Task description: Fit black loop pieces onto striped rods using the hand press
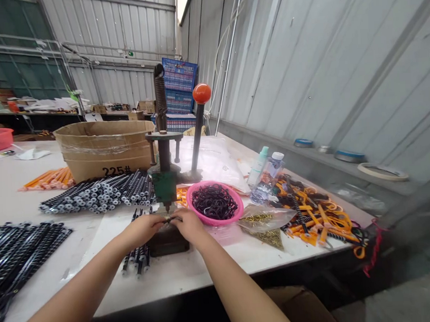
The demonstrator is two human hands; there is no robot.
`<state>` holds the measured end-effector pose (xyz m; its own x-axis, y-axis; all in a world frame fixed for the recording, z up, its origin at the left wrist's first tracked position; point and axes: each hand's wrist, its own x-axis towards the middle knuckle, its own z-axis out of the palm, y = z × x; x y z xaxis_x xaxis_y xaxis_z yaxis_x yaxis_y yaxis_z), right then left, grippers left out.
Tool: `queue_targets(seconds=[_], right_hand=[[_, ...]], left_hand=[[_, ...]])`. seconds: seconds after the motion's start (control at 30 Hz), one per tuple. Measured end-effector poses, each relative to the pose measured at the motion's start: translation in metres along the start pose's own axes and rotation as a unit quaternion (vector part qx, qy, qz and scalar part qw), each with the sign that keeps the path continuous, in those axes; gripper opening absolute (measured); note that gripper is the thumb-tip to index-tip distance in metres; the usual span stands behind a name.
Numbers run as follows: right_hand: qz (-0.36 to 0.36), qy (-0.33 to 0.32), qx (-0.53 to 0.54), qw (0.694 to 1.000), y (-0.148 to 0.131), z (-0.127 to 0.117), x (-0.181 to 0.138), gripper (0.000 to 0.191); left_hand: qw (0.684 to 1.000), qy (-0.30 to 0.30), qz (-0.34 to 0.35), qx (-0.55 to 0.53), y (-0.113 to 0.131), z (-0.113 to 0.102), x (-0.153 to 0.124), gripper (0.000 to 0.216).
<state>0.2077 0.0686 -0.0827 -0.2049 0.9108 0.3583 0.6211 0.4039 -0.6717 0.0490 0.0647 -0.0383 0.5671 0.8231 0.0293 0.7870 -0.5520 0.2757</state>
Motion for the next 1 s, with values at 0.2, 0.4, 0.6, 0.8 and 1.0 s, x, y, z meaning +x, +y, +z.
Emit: queue_targets(seconds=[0.2, 0.4, 0.6, 0.8, 1.0], right_hand=[[-0.027, -0.004, -0.054, 0.998, 0.013, 0.017, 0.022, 0.010], [-0.079, -0.003, -0.089, 0.993, 0.012, 0.013, 0.014, 0.015], [-0.155, 0.037, -0.123, 0.980, -0.004, -0.003, -0.007, 0.021], [-0.066, 0.384, 0.118, 0.913, -0.087, -0.119, 0.051, 0.029], [-0.017, 0.103, 0.271, 0.957, -0.142, -0.229, 0.075, 0.053]], left_hand=[[0.999, 0.015, -0.009, 0.032, -0.020, 0.008, 0.013, 0.033], [0.997, 0.031, 0.000, 0.077, -0.018, 0.017, 0.007, 0.032], [0.989, 0.027, 0.014, 0.146, -0.014, 0.021, 0.001, 0.038], [0.978, 0.003, 0.038, 0.205, -0.011, 0.014, 0.001, 0.044], [0.971, -0.005, 0.053, 0.233, -0.008, 0.009, 0.003, 0.043]])
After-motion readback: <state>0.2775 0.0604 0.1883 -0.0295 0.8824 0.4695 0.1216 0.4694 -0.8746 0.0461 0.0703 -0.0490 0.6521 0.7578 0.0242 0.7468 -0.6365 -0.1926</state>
